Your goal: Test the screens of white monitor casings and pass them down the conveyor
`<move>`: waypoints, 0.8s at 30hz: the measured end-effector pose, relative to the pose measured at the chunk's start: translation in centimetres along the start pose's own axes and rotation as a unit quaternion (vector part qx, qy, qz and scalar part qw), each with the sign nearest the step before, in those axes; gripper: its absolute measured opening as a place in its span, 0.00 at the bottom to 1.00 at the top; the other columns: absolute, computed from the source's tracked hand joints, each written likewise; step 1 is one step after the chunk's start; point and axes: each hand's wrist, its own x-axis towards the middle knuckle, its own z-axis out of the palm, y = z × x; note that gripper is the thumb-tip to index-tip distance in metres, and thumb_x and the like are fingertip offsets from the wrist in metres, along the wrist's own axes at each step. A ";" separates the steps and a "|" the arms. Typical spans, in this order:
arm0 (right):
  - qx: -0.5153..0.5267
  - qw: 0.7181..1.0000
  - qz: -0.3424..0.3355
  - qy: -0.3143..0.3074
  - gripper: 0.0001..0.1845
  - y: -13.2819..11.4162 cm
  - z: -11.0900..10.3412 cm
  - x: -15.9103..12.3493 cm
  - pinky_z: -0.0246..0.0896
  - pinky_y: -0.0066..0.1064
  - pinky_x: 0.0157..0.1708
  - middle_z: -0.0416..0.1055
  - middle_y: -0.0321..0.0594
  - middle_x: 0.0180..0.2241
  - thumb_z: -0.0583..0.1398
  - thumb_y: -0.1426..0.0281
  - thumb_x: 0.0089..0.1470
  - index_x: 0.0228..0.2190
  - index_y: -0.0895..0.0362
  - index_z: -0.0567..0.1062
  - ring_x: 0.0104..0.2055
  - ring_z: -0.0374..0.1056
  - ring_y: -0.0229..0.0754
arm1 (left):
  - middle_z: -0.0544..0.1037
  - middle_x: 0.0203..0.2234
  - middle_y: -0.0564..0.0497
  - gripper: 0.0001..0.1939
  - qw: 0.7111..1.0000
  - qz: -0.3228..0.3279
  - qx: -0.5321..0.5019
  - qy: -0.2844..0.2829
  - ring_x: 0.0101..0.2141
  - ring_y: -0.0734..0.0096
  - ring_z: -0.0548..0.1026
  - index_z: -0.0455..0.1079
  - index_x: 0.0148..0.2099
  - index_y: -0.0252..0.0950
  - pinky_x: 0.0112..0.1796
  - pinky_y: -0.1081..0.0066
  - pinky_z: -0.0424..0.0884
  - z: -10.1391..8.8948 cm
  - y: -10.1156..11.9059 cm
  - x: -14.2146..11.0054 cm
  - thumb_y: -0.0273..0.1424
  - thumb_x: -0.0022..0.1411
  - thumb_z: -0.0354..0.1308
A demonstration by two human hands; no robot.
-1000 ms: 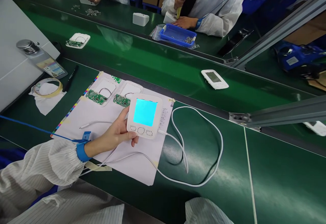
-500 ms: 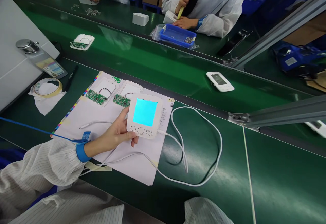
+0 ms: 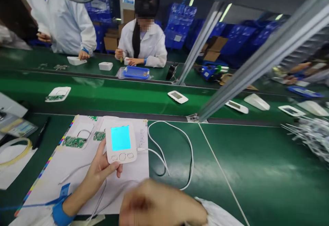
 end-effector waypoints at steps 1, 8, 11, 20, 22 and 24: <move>0.006 1.000 -0.003 0.026 0.19 0.0 -0.3 0.6 0.60 0.23 0.17 0.70 0.34 0.26 0.61 0.56 0.60 0.41 0.60 0.74 0.19 0.64 0.33 | 0.76 0.30 0.53 0.49 1.000 -0.001 0.007 0.004 0.25 0.71 0.73 0.30 0.70 0.45 0.25 0.72 0.73 0.1 0.3 0.0 0.31 0.61 0.63; 0.143 0.940 -0.150 0.269 0.25 1.6 0.4 4.5 0.57 0.25 0.17 0.62 0.32 0.22 0.55 0.49 0.61 0.37 0.60 0.74 0.19 0.59 0.33 | 0.74 0.32 0.53 0.47 0.994 -0.020 0.098 0.039 0.24 0.74 0.68 0.35 0.70 0.47 0.24 0.74 0.66 0.8 1.0 -0.6 0.39 0.61 0.63; 0.108 0.937 -0.171 0.286 0.23 2.0 1.2 4.5 0.61 0.26 0.21 0.66 0.37 0.27 0.53 0.53 0.65 0.30 0.59 0.74 0.22 0.62 0.34 | 0.76 0.39 0.48 0.47 0.986 -0.038 0.158 0.045 0.27 0.73 0.65 0.35 0.70 0.46 0.25 0.76 0.65 0.8 1.2 -0.8 0.40 0.61 0.63; 0.216 0.940 -0.094 0.248 0.24 1.5 1.9 3.6 0.64 0.23 0.22 0.68 0.29 0.21 0.69 0.55 0.49 0.31 0.55 0.63 0.20 0.66 0.33 | 0.72 0.55 0.44 0.43 0.983 -0.070 0.166 0.016 0.33 0.70 0.72 0.38 0.70 0.46 0.36 0.73 0.70 1.4 1.1 -1.1 0.40 0.62 0.61; 0.225 0.938 -0.090 0.249 0.25 1.2 1.9 3.6 0.64 0.22 0.22 0.70 0.30 0.22 0.70 0.55 0.47 0.31 0.55 0.63 0.21 0.66 0.32 | 0.72 0.55 0.44 0.44 0.983 -0.072 0.166 0.020 0.42 0.63 0.74 0.37 0.70 0.46 0.43 0.69 0.71 1.5 1.1 -1.2 0.40 0.62 0.62; 0.230 0.938 -0.089 0.244 0.26 1.0 1.9 3.6 0.63 0.22 0.21 0.70 0.30 0.22 0.70 0.54 0.47 0.31 0.55 0.63 0.20 0.65 0.31 | 0.71 0.57 0.44 0.46 0.984 -0.074 0.164 0.022 0.49 0.58 0.72 0.35 0.70 0.46 0.48 0.66 0.70 1.6 1.1 -1.3 0.40 0.61 0.62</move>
